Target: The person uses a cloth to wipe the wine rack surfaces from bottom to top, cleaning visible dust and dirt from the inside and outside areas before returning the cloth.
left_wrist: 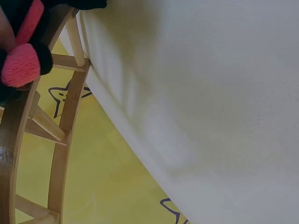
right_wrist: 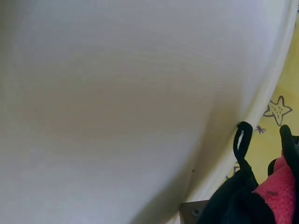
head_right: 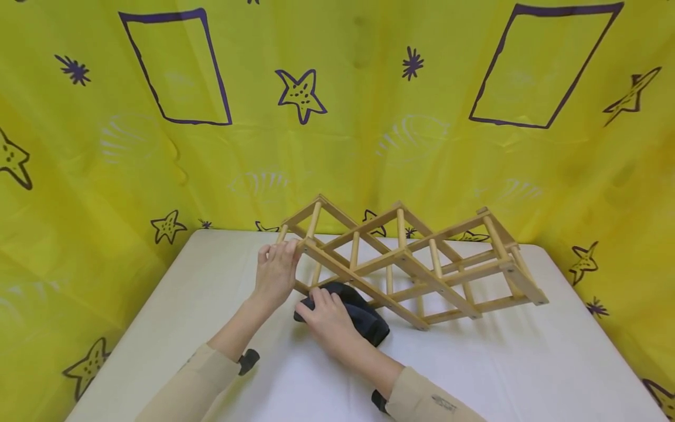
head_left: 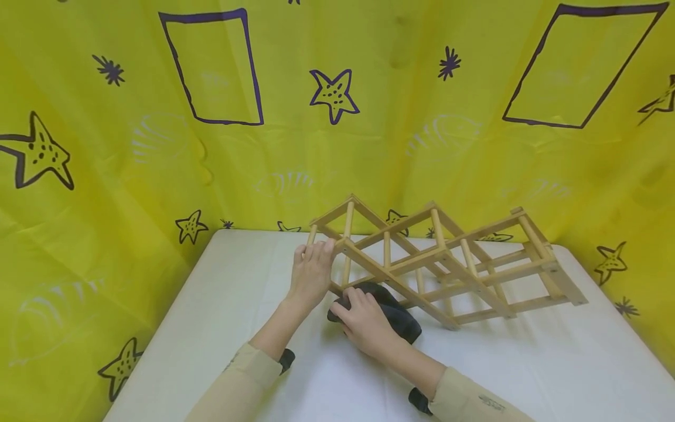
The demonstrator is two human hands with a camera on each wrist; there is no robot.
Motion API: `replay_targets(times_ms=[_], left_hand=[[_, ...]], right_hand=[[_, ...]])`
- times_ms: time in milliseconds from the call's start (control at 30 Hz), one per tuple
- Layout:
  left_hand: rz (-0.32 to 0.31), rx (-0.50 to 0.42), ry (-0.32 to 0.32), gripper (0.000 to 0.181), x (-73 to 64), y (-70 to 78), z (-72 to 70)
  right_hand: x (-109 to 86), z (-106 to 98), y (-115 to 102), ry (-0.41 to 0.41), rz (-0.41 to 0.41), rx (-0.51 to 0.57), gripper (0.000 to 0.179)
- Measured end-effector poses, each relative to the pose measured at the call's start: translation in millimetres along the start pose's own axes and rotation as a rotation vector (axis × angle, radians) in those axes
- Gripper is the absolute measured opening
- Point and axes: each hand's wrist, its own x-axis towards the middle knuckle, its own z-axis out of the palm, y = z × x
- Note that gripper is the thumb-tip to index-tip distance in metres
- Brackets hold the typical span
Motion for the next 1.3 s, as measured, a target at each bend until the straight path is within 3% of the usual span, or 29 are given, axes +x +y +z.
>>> replay_targets(times_ms=[333,567,933,1300], left_hand=[[-0.013,-0.013,-0.009,0.027,-1.2,-0.7,0.0],[-0.012,-0.02,0.012,0.026,-0.9,-0.7,2.4],[-0.011,-0.01,-0.003,0.025,-0.5,0.8,1.7],[-0.02,-0.017,-0.026,0.025,-0.7,1.6,1.0]], right_hand=[[-4.5,-28.1,-5.2,0.041,0.029,0.018,0.037],[-21.3,-52.5,-2.8,0.053,0.04,0.014,0.037],[-69.3,-86.4,13.9,0.018,0.115,-0.04,0.043],[-128.5,-108.0,37.2,-0.018,0.254,-0.104,0.046]])
